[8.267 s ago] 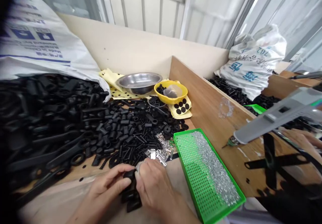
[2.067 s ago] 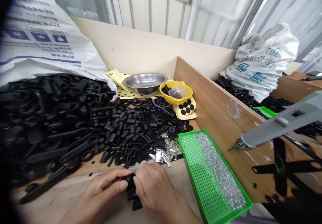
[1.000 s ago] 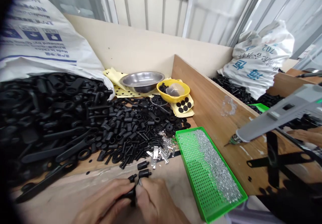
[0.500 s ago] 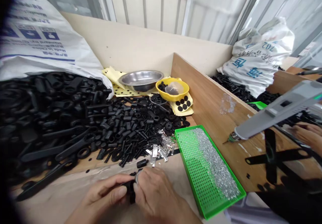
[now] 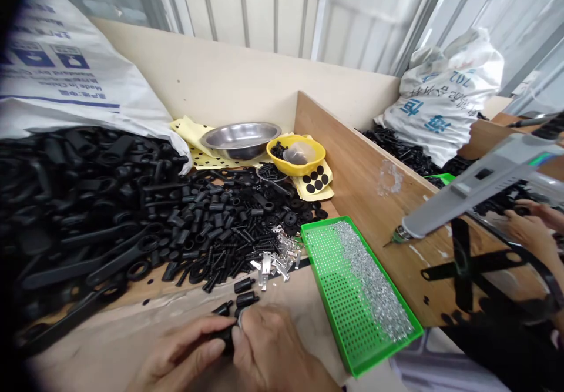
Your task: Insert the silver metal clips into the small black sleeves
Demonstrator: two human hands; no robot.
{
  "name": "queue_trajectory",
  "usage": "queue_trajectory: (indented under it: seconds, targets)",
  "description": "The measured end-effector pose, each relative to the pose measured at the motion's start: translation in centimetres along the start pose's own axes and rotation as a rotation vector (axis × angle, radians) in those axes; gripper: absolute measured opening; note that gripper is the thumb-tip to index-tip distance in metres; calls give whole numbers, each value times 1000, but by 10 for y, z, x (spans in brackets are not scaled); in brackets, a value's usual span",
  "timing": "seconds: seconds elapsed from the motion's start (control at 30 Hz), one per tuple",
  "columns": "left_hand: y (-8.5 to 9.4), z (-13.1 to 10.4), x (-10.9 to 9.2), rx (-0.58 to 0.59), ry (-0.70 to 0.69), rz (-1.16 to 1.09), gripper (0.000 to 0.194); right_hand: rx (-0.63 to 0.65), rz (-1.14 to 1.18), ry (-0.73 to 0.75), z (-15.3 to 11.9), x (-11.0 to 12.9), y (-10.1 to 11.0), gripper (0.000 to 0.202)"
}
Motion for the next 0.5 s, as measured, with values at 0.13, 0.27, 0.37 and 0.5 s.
queue_trajectory:
  seconds: [0.13, 0.27, 0.37, 0.5]
  targets:
    - [1, -2, -2, -15, -45, 42, 22, -2, 117, -83, 0, -2, 0, 26]
    - [0, -2, -12, -2, -154, 113, 24, -123, 192, -159, -10, -12, 1, 34]
    - [-1, -3, -24, 12, -261, 181, 27, -102, 303, -321, -18, -31, -7, 36]
    - [-1, -4, -32, -1, -347, 261, 30, 44, 367, -437, -17, -35, -14, 43]
Point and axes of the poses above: each hand's wrist, its own z-axis towards the middle knuckle, its own y-axis out of the back of the hand, x = y × z, the point moved 10 cm from there along z, towards the middle knuckle, and after that the axes turned 1 degree about z, right-handed, at the moved point
